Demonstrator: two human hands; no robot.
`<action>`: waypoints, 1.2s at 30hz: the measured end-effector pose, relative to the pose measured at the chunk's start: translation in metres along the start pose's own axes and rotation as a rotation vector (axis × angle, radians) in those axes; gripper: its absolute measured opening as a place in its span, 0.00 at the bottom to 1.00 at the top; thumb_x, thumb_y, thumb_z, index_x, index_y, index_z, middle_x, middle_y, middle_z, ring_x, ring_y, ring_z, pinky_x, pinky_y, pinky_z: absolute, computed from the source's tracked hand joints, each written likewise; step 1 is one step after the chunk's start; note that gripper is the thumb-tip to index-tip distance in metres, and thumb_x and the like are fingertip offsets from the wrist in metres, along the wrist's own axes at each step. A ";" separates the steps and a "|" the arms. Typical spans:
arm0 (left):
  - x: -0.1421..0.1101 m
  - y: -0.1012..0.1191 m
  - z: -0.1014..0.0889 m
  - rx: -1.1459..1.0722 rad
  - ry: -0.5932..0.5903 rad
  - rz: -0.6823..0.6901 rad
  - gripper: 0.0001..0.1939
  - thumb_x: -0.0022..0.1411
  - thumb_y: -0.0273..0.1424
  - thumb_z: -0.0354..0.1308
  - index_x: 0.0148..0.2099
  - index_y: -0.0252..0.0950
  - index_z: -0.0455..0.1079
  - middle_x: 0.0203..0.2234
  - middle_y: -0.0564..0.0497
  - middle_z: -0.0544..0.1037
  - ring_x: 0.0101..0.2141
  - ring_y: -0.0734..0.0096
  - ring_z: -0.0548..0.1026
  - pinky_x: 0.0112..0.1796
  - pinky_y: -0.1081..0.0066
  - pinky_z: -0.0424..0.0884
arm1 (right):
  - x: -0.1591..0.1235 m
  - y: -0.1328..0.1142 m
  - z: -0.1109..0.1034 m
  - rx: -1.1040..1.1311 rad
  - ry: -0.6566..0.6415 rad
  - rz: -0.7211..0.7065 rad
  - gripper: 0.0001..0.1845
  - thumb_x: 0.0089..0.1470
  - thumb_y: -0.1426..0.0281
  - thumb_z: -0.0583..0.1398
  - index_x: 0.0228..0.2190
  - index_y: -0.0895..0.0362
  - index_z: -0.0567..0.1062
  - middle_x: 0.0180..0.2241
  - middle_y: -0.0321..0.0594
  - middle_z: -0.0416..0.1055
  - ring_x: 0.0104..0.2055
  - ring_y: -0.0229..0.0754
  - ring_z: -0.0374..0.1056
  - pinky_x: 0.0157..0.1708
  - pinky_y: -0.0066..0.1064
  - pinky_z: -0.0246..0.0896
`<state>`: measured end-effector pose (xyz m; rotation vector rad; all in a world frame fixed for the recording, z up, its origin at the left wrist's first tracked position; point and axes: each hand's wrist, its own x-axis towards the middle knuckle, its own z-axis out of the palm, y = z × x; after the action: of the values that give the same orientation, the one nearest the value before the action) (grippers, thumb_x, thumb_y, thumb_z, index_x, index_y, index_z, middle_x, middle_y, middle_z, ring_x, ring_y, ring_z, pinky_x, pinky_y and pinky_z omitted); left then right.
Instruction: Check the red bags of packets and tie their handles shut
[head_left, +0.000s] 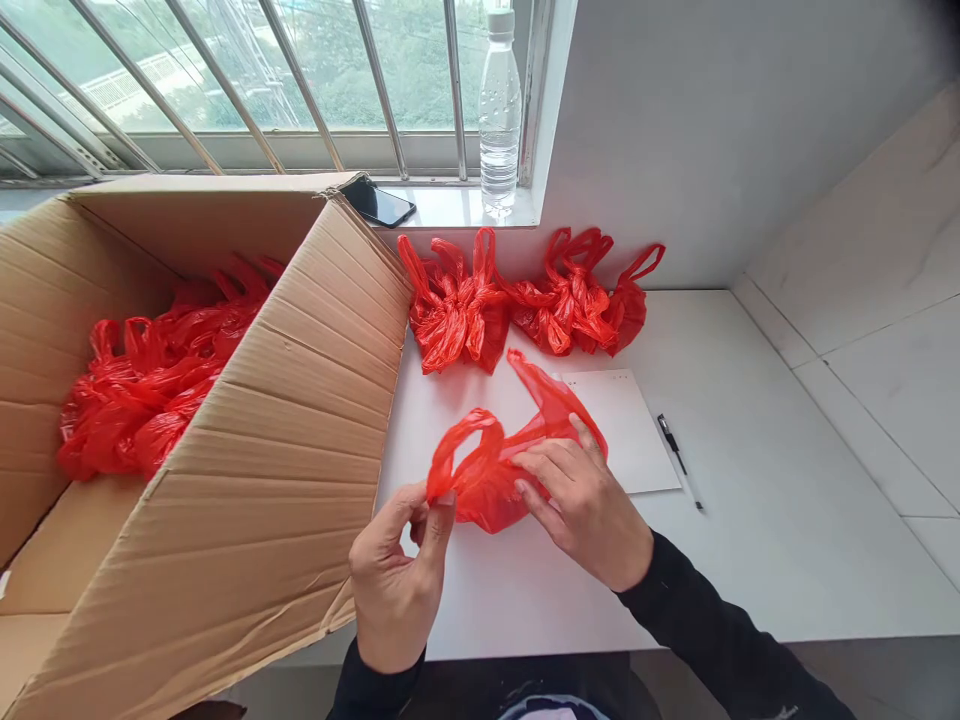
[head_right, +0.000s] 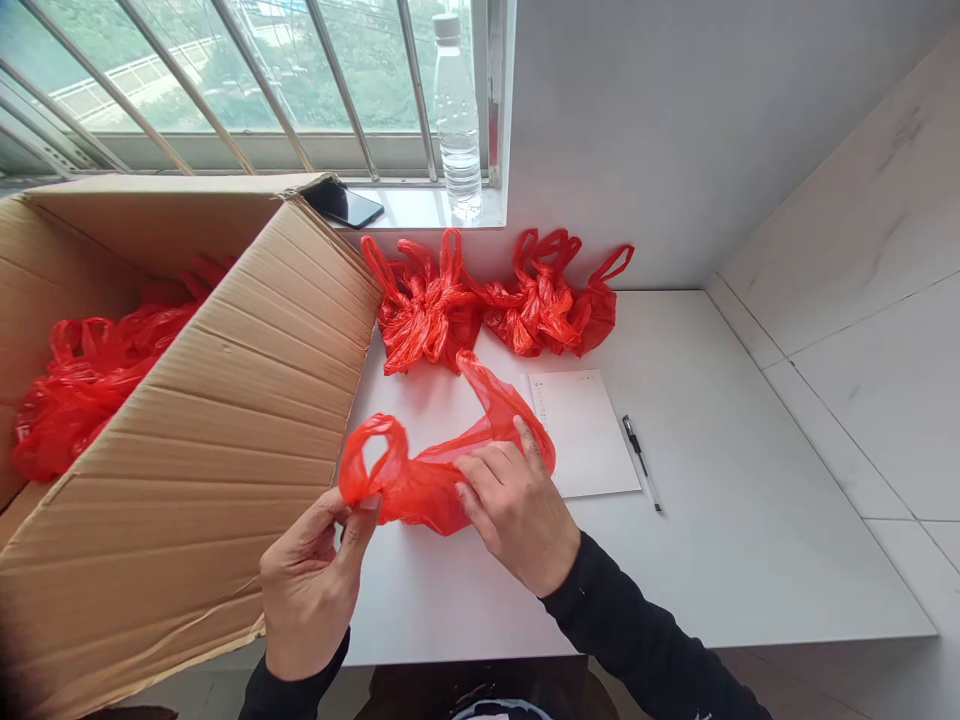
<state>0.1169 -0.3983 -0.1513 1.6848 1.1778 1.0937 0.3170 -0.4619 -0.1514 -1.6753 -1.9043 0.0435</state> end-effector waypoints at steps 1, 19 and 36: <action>-0.001 0.001 -0.002 -0.024 0.000 -0.073 0.06 0.65 0.36 0.61 0.39 0.40 0.76 0.20 0.57 0.62 0.25 0.73 0.62 0.28 0.72 0.60 | 0.000 0.001 0.001 -0.024 -0.038 0.007 0.11 0.65 0.76 0.55 0.48 0.56 0.72 0.40 0.39 0.74 0.43 0.46 0.69 0.66 0.58 0.43; -0.024 0.009 0.013 -0.463 -0.059 -0.354 0.24 0.55 0.35 0.69 0.48 0.42 0.60 0.25 0.59 0.73 0.23 0.75 0.74 0.27 0.77 0.71 | -0.029 -0.008 0.001 -0.187 -0.349 0.123 0.22 0.59 0.81 0.51 0.54 0.65 0.67 0.31 0.42 0.73 0.22 0.45 0.67 0.21 0.36 0.56; -0.032 -0.004 0.001 0.005 -0.017 -0.056 0.10 0.67 0.34 0.58 0.49 0.42 0.74 0.41 0.51 0.78 0.41 0.66 0.76 0.41 0.72 0.70 | 0.015 -0.007 0.027 -0.316 -0.662 0.185 0.15 0.57 0.82 0.56 0.45 0.61 0.73 0.39 0.46 0.71 0.37 0.49 0.71 0.34 0.38 0.63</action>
<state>0.1108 -0.4280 -0.1616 1.6515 1.2108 1.0410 0.2981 -0.4399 -0.1647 -2.2485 -2.3025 0.4401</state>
